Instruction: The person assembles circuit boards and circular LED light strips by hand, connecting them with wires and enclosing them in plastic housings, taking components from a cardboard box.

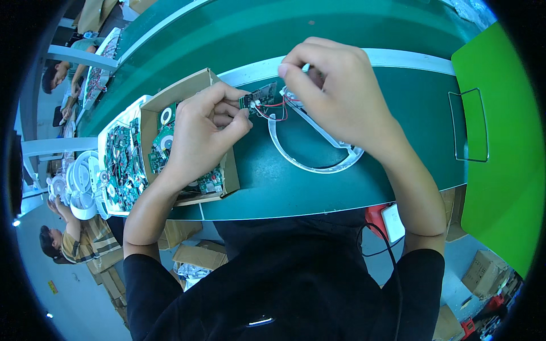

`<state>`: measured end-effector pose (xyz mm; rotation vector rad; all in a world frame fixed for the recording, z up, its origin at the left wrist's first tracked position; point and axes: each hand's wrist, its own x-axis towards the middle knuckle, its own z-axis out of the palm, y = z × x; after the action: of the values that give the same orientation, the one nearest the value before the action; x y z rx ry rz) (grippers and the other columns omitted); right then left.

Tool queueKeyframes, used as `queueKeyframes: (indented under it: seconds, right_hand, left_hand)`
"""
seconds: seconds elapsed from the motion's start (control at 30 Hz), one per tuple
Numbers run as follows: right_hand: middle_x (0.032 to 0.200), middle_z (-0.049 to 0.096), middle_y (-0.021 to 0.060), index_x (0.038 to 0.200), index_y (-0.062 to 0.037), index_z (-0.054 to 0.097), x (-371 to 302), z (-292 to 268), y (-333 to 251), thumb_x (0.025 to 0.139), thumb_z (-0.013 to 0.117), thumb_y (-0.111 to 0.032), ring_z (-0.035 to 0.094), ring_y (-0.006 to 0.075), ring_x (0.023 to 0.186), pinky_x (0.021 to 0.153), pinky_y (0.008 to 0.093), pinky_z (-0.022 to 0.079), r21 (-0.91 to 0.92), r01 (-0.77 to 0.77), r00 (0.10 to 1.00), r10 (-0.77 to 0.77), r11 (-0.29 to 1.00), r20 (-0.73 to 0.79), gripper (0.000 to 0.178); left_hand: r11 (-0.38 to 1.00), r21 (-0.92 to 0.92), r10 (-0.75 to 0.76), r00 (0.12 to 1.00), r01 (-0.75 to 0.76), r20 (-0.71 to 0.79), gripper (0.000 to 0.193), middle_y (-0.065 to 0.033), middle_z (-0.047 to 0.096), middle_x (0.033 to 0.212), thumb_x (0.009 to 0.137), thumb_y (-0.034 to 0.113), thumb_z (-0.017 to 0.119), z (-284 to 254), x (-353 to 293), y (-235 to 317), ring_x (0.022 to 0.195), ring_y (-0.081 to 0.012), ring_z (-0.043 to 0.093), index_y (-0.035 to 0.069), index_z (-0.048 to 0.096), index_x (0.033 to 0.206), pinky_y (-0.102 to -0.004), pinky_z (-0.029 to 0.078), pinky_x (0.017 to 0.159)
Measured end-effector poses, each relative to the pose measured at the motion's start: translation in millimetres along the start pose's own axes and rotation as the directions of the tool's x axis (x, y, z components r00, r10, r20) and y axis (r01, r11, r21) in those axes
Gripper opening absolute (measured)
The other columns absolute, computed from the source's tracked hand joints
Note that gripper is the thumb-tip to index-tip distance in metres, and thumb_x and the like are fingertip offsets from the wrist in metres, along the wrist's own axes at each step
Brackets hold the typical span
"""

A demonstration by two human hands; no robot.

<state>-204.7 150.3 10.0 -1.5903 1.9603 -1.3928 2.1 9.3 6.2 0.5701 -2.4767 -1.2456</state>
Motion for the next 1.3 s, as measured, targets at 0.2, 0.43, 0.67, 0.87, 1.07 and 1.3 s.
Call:
queueKeyframes:
  seconds: [0.2,0.43,0.67,0.87,1.07,1.3]
  right_hand:
    - [0.088,0.072,0.0178,0.092,0.0044,0.072,-5.4,11.6,20.7,0.093,0.078,-0.013,0.07,0.034,0.08,0.076,0.0436,0.055,-0.155,0.163,0.981,-0.144,0.974,0.127,0.018]
    - [0.091,0.072,0.019,0.098,0.0031,0.072,-3.4,7.5,10.7,0.098,0.073,-0.009,0.069,0.0375,0.083,0.078,0.0471,0.054,-0.101,0.118,0.973,-0.094,0.988,0.212,0.013]
    - [0.095,0.073,0.0193,0.106,0.0027,0.075,-7.8,24.0,19.4,0.101,0.069,-0.009,0.071,0.0374,0.084,0.077,0.0446,0.056,-0.012,0.174,0.974,-0.171,0.985,0.148,0.013]
    - [0.095,0.075,0.0192,0.112,0.0031,0.076,-11.4,33.8,24.6,0.102,0.068,-0.007,0.073,0.0353,0.083,0.076,0.0422,0.057,0.066,0.087,0.995,-0.091,0.994,0.047,0.016]
    - [0.095,0.078,0.0186,0.113,0.0025,0.077,-11.6,32.1,15.8,0.104,0.067,-0.01,0.074,0.0283,0.079,0.075,0.0373,0.058,0.176,-0.065,0.995,0.051,0.982,0.08,0.018]
    - [0.093,0.079,0.0092,0.116,0.0038,0.079,-11.0,30.6,24.7,0.109,0.065,-0.013,0.068,0.0119,0.08,0.073,0.0292,0.056,0.408,-0.212,0.971,0.143,0.888,0.193,0.022]
  left_hand:
    - [1.0,0.011,0.025,0.999,-0.025,-0.023,0.023,-0.0109,0.075,0.093,0.097,-0.003,0.073,1.9,2.1,-3.1,0.087,-0.014,0.08,-0.009,0.067,0.118,-0.0261,0.064,0.075]
    - [0.998,0.056,0.028,0.999,-0.026,-0.039,0.024,-0.0091,0.074,0.093,0.101,0.0,0.069,2.6,4.9,-8.3,0.078,-0.0109,0.075,-0.009,0.067,0.124,-0.0248,0.061,0.071]
    - [0.978,-0.139,-0.155,0.988,0.153,-0.005,0.029,-0.0069,0.069,0.096,0.107,0.003,0.066,0.0,8.7,8.5,0.083,-0.01,0.068,-0.008,0.067,0.134,-0.0272,0.059,0.073]
    - [0.983,-0.167,0.099,0.988,-0.078,0.118,0.062,-0.0091,0.058,0.123,0.092,-0.004,0.084,1.7,8.6,-2.0,0.103,-0.0138,0.064,-0.003,0.062,0.149,-0.0278,0.061,0.089]
    - [0.963,-0.043,0.27,0.959,-0.267,0.084,0.076,-0.0116,0.061,0.13,0.08,-0.01,0.09,1.9,8.9,-2.2,0.11,-0.0175,0.066,0.003,0.064,0.15,-0.0293,0.062,0.096]
    - [0.957,0.029,0.287,0.955,-0.29,0.067,0.064,-0.0133,0.063,0.133,0.084,-0.002,0.089,-0.3,12.7,-5.4,0.114,-0.0208,0.068,0.002,0.066,0.144,-0.0351,0.061,0.098]
